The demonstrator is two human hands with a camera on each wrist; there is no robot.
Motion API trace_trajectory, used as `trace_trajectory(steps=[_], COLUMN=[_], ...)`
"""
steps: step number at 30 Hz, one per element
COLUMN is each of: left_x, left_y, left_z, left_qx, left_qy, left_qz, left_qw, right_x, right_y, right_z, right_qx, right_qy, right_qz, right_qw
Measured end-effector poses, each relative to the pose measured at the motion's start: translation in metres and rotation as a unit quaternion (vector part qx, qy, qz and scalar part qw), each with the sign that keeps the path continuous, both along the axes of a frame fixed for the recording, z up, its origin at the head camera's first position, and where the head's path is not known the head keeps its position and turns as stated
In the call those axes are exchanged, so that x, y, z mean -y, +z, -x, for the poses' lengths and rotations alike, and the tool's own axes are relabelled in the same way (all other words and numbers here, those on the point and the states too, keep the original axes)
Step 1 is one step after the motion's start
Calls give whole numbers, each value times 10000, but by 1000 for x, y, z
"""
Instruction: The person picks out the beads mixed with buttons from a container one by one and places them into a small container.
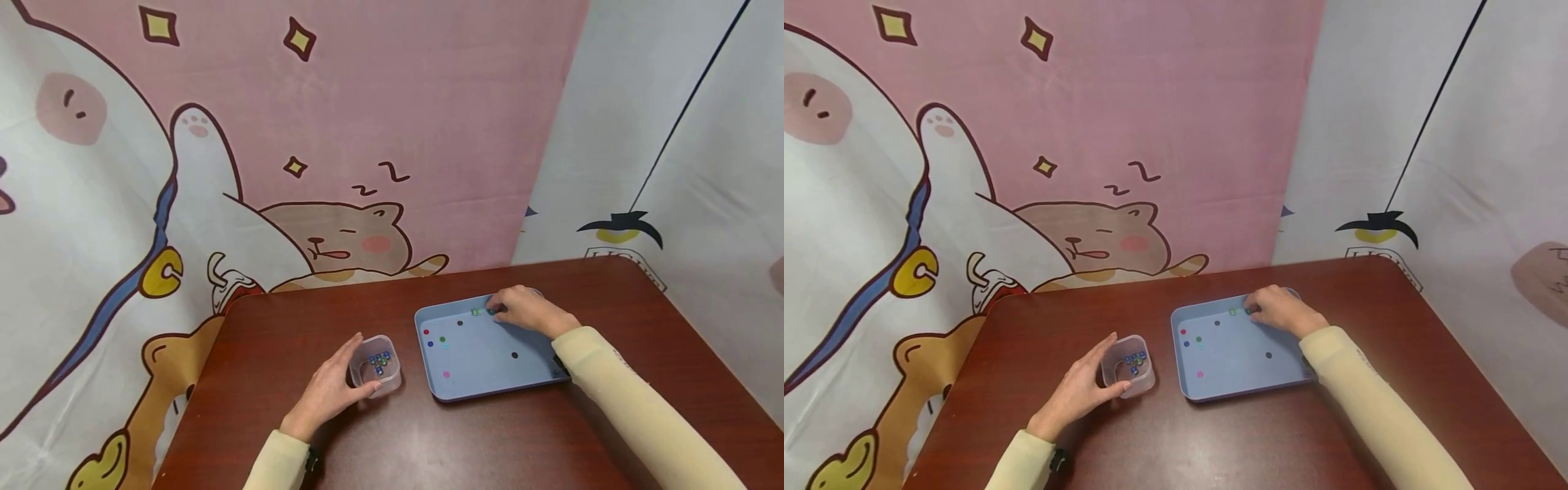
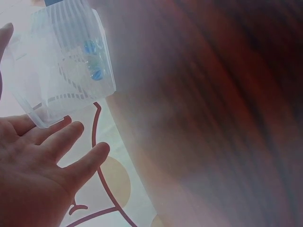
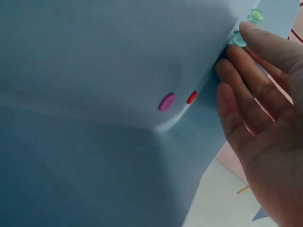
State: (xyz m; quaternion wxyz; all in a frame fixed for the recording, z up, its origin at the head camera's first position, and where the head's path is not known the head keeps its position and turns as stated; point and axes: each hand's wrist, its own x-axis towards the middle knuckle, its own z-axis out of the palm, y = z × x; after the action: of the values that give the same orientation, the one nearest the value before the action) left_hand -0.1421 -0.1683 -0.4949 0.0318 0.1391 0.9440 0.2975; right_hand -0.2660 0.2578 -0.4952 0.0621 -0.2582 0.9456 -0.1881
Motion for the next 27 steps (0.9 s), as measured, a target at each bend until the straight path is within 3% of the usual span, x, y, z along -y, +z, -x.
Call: trace_trajectory(steps=[6,12,21,27], left_x=[0,1,0,1], left_y=[-1,-2,-1,-2], left_z=[0,1,0,1], left_qx=[-6,-29,-40,-31], left_qy=[1,7,-31,-27], left_qz=[-12,-14,-82,-103], left_qw=[10000,10000,10000,9999], right_x=[1,2,0,0], right_y=[-5,-9,-6,6], right_z=[2,2,0,0], right_qx=[-339,-452,-337,-463], right_qy=[235,211,141,170], right_qz=[86,122,327,426], right_qw=[9991,9987,9988,9979])
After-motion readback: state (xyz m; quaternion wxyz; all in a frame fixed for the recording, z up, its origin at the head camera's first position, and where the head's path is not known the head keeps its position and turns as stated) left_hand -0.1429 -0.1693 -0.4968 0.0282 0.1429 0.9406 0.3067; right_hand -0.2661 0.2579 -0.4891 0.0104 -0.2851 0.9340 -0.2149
